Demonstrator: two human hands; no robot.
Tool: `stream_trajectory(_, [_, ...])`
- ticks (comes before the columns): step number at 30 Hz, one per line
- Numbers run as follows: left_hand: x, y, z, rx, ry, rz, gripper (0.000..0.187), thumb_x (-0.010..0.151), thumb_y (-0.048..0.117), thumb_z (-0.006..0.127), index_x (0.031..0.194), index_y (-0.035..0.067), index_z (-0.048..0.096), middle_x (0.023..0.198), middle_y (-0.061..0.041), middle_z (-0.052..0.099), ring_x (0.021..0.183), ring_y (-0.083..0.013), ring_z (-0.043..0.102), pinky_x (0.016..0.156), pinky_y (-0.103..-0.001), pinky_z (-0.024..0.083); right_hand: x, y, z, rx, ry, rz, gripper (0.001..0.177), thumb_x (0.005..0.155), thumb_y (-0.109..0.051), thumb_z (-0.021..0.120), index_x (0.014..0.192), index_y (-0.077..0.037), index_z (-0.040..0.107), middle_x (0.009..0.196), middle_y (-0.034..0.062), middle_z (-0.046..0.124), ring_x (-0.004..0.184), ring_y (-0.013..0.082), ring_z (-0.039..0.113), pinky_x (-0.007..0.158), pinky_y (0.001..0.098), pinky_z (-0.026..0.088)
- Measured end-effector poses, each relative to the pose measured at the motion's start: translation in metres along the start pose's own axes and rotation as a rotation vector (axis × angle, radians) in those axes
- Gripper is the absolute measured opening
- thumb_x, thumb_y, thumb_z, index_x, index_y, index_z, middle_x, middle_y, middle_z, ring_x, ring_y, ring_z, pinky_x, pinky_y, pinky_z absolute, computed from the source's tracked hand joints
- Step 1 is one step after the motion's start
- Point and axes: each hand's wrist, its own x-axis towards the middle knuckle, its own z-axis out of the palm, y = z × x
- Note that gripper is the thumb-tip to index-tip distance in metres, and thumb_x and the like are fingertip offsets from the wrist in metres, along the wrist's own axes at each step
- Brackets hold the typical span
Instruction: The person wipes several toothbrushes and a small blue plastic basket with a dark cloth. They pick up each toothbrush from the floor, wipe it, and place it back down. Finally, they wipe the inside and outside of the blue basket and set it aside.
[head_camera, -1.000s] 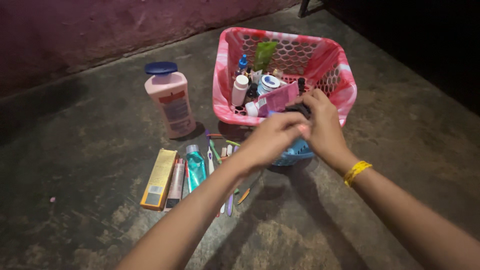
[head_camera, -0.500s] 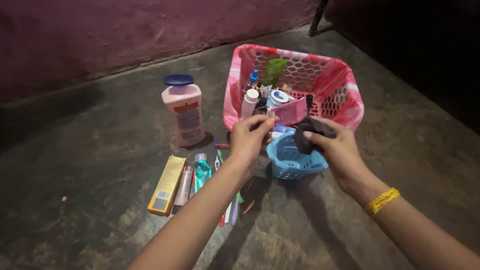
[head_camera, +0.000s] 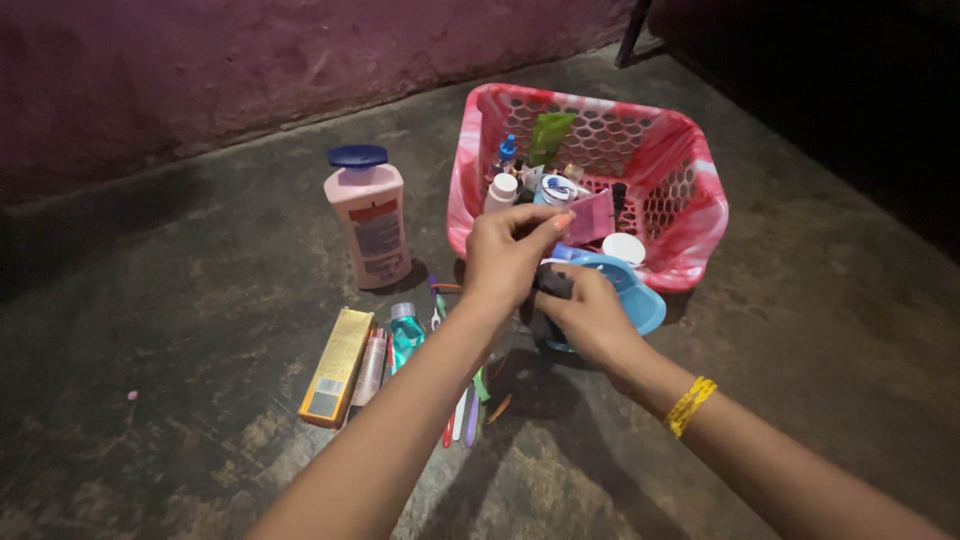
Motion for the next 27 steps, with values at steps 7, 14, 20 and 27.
stream_trajectory(7, [0.017,0.001,-0.005,-0.127,0.122,-0.028,0.019,0.089,0.015,0.078,0.098,-0.002,0.079,0.081,-0.002,0.076,0.069,-0.0065,0.065,0.064,-0.024,0.052,0.004,0.006,-0.002,0.087,-0.014,0.067,0.017,0.089,-0.012,0.068,0.100,0.000,0.073,0.081,0.0014,0.073,0.072,0.0098,0.065,0.066,0.0300,0.052])
stream_trajectory(14, [0.004,0.026,0.013,0.217,0.186,-0.024,0.024,0.087,0.023,0.079,0.100,0.003,0.080,0.084,-0.007,0.079,0.075,-0.0123,0.070,0.070,-0.029,0.055,0.018,-0.004,-0.027,-0.277,0.099,-0.109,0.017,0.091,-0.014,0.069,0.102,-0.001,0.072,0.081,0.0113,0.071,0.070,0.0223,0.067,0.066,0.0382,0.050])
stream_trajectory(20, [-0.028,0.036,-0.022,0.726,0.183,0.488,0.072,0.072,0.019,0.083,0.137,0.004,0.057,0.131,-0.019,0.059,0.113,-0.0371,0.061,0.094,-0.045,0.050,0.000,-0.017,-0.086,-0.706,-0.030,-0.445,0.025,0.079,-0.007,0.068,0.104,-0.006,0.070,0.096,0.0129,0.071,0.089,0.0322,0.064,0.079,0.0438,0.049])
stream_trajectory(27, [-0.022,0.031,-0.034,0.866,-0.333,0.357,0.019,0.103,0.029,0.061,0.099,0.011,0.066,0.088,-0.016,0.071,0.091,-0.0362,0.070,0.084,-0.051,0.050,-0.002,-0.019,-0.127,-0.809,-0.103,-0.501,0.035,0.072,0.000,0.065,0.105,-0.007,0.069,0.099,0.0117,0.066,0.101,0.0335,0.058,0.090,0.0433,0.047])
